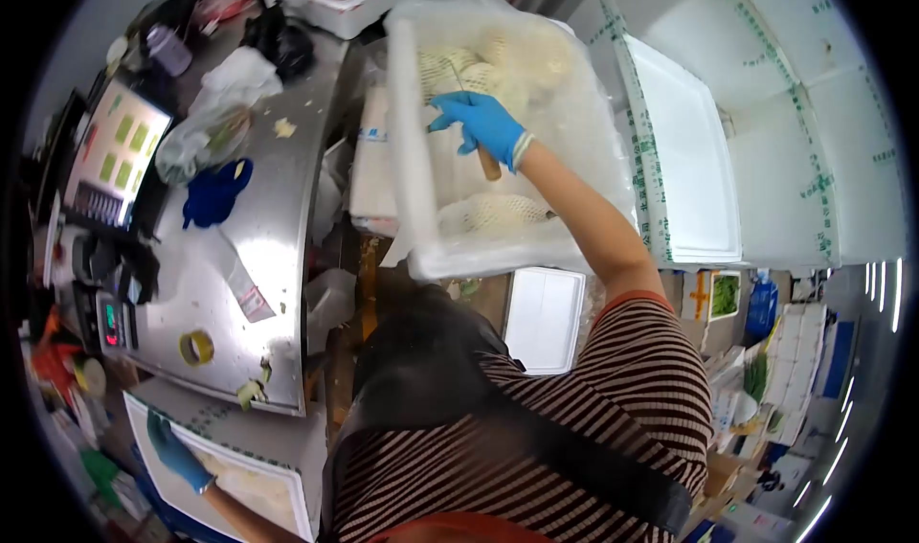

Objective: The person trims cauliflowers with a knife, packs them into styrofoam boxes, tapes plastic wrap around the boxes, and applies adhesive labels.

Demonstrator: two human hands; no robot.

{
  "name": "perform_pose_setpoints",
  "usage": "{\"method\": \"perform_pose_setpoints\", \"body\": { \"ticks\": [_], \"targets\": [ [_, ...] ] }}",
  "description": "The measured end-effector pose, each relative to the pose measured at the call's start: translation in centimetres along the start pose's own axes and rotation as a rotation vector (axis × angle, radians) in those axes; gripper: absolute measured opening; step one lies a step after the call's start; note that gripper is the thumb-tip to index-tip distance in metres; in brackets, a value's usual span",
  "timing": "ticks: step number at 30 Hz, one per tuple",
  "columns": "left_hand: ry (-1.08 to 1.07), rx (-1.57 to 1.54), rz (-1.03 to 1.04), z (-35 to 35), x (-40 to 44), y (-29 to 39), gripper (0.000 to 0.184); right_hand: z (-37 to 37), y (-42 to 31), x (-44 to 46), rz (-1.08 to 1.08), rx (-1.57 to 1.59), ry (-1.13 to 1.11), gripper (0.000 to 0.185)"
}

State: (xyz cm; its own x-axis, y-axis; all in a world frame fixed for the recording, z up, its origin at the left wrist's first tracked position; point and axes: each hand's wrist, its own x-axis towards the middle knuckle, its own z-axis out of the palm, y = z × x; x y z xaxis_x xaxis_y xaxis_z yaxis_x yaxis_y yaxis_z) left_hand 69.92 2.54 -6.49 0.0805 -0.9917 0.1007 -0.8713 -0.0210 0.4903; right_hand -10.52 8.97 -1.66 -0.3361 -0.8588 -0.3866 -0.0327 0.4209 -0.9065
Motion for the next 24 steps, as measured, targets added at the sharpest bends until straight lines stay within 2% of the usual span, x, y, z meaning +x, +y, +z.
{"method": "perform_pose_setpoints", "body": {
  "ticks": [1,2,3,4,5,6,7,9,10,11,12,13,14,16,19,22,23,24],
  "targets": [
    [-0.063,-0.232,0.089,3.0,0.6,14.8,0.039,-3.0,2.3,2.5,0.045,0.028,0.025,0.058],
    [-0.157,-0.249,0.232,6.7,2.3,21.5,0.04,-5.7,4.7,4.8,0.092,0.055,0.044,0.065],
    [-0.335,-0.563,0.35,11.2,3.1,27.8,0.041,-8.0,6.5,6.6,0.139,0.081,0.06,0.074],
    [-0.436,-0.511,0.462,14.2,2.1,36.9,0.034,-10.1,7.8,7.7,0.117,0.053,0.093,0.081],
    [-0.66,-0.666,0.476,18.2,1.9,43.0,0.038,-12.1,8.8,8.8,0.093,0.023,0.127,0.088],
    [-0.839,-0.683,0.493,20.9,0.7,49.7,0.035,-13.9,9.6,9.7,0.069,-0.007,0.162,0.096],
    [-0.955,-0.72,0.535,24.8,0.2,54.2,0.034,-15.9,9.8,10.1,0.001,-0.047,0.313,0.098],
    [-1.019,-0.544,0.664,31.8,0.2,62.0,0.042,-21.9,7.1,8.0,-0.086,-0.381,0.574,0.096],
    [-1.028,-0.439,0.702,35.3,0.6,65.1,0.047,-25.9,7.8,7.5,-0.182,-0.474,0.679,0.091],
    [-1.034,-0.461,0.763,39.0,1.4,67.4,0.054,-29.8,8.5,6.9,-0.269,-0.575,0.794,0.087],
    [-1.042,-0.483,0.822,43.0,2.0,69.4,0.06,-31.0,6.5,4.1,-0.181,-0.392,0.715,0.08],
    [-0.965,-0.356,0.909,47.4,2.9,71.3,0.067,-31.7,5.9,2.7,-0.148,-0.288,0.727,0.073],
    [-0.885,-0.235,0.996,51.1,3.4,73.1,0.074,-33.0,5.0,1.0,0.027,-0.23,0.553,0.06],
    [-0.946,-0.195,0.979,55.6,3.4,75.9,0.085,-33.9,6.6,-0.4,-0.056,-0.024,0.41,0.05],
    [-0.99,-0.163,0.97,59.4,2.9,78.0,0.094,-34.6,8.1,-1.2,-0.009,-0.06,0.353,0.047],
    [-1.076,-0.173,1.01,60.5,2.6,78.5,0.095,-34.8,7.0,-1.7,-0.082,0.023,0.339,0.046],
    [-1.105,-0.18,1.028,60.4,2.7,78.4,0.094,-34.6,6.6,-1.6,-0.139,-0.069,0.414,0.049],
    [-1.017,-0.135,1.1,60.0,2.4,78.2,0.092,-34.7,6.4,-1.6,-0.169,-0.094,0.424,0.048]
  ]
}}
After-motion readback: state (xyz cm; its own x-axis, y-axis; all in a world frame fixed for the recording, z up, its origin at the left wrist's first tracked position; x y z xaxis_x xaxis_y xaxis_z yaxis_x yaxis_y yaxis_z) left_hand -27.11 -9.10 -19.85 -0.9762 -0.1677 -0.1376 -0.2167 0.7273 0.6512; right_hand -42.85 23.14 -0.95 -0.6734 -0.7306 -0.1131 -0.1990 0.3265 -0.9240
